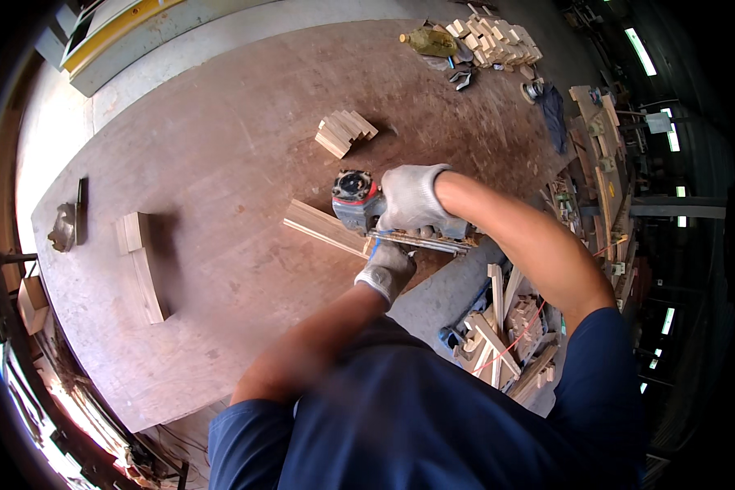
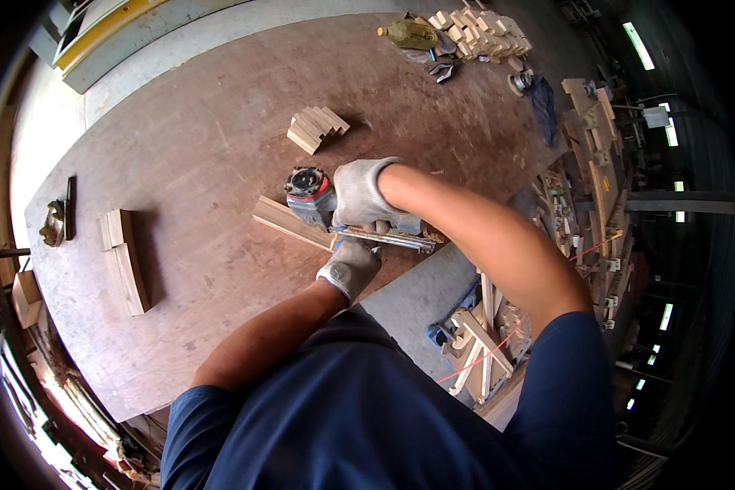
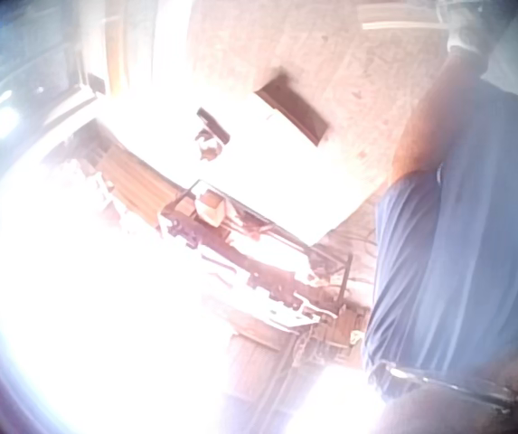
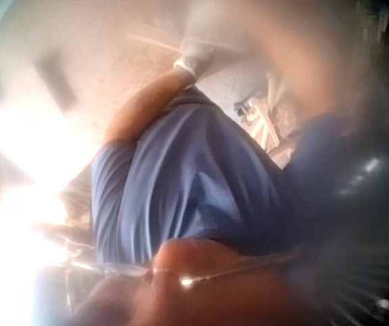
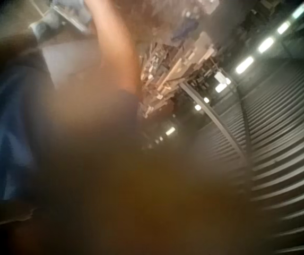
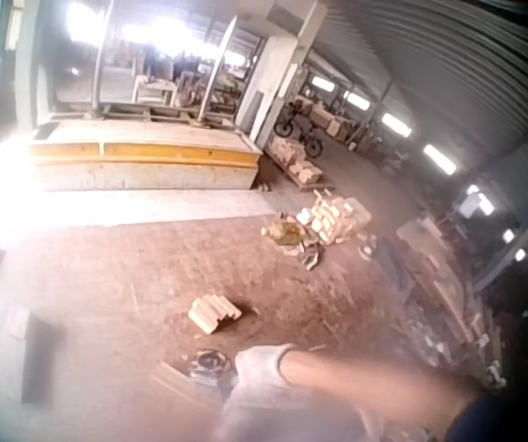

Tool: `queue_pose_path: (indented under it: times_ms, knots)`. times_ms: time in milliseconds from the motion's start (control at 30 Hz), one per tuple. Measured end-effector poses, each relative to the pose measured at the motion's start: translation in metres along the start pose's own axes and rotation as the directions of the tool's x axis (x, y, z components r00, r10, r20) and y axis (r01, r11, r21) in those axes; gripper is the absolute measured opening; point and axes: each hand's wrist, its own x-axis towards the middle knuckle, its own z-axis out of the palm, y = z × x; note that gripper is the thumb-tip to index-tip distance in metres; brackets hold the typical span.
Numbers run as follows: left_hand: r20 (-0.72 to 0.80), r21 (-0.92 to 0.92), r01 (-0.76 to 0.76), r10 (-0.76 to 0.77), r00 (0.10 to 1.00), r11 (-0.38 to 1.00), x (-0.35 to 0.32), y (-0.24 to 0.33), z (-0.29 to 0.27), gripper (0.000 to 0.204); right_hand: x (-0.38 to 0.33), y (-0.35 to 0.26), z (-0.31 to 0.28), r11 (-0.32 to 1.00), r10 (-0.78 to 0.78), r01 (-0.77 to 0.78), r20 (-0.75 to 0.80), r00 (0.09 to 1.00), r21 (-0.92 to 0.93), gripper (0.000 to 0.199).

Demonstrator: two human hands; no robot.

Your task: The person applies glue to small wooden blocks and uses a nail gun to fasten them together on a workbench. They then move to a larger table to assemble these blocks into a wooden box structure, hammering them into place and stacking the finished units.

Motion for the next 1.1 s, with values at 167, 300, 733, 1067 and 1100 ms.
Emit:
queue_pose_path:
  times_ms: [167, 300, 733, 1067, 1100]
  knots:
    - [0.151, -0.311, 0.332, -0.299, 0.942, 0.890, 0.004, -0.007, 0.013, 0.034, -0.068, 0.012, 0.006, 0.998, -0.057, 0.054, -0.259, 0.964, -0.019, 0.048]
    - [0.319, -0.464, 0.397, -0.269, 0.909, 0.792, 0.006, -0.013, -0.024, 0.035, -0.118, 0.054, 0.051, 0.998, 0.037, -0.015, -0.365, 0.930, 0.064, 0.053]
    - [0.099, 0.415, -0.287, 0.270, 0.958, 0.863, -0.011, -0.069, -0.027, 0.015, 0.029, 0.225, 0.224, 0.857, 0.511, -0.288, -0.636, 0.579, 0.427, 0.034]
    - [0.442, 0.281, -0.179, 0.038, 0.896, 0.943, 0.011, -0.032, -0.077, 0.023, 0.143, 0.241, 0.260, 0.888, 0.457, -0.340, -0.675, 0.579, 0.310, 0.066]
    - [0.408, 0.276, -0.190, 0.064, 0.911, 0.942, 0.010, -0.034, -0.075, 0.026, 0.141, 0.235, 0.266, 0.898, 0.440, -0.277, -0.692, 0.572, 0.342, 0.074]
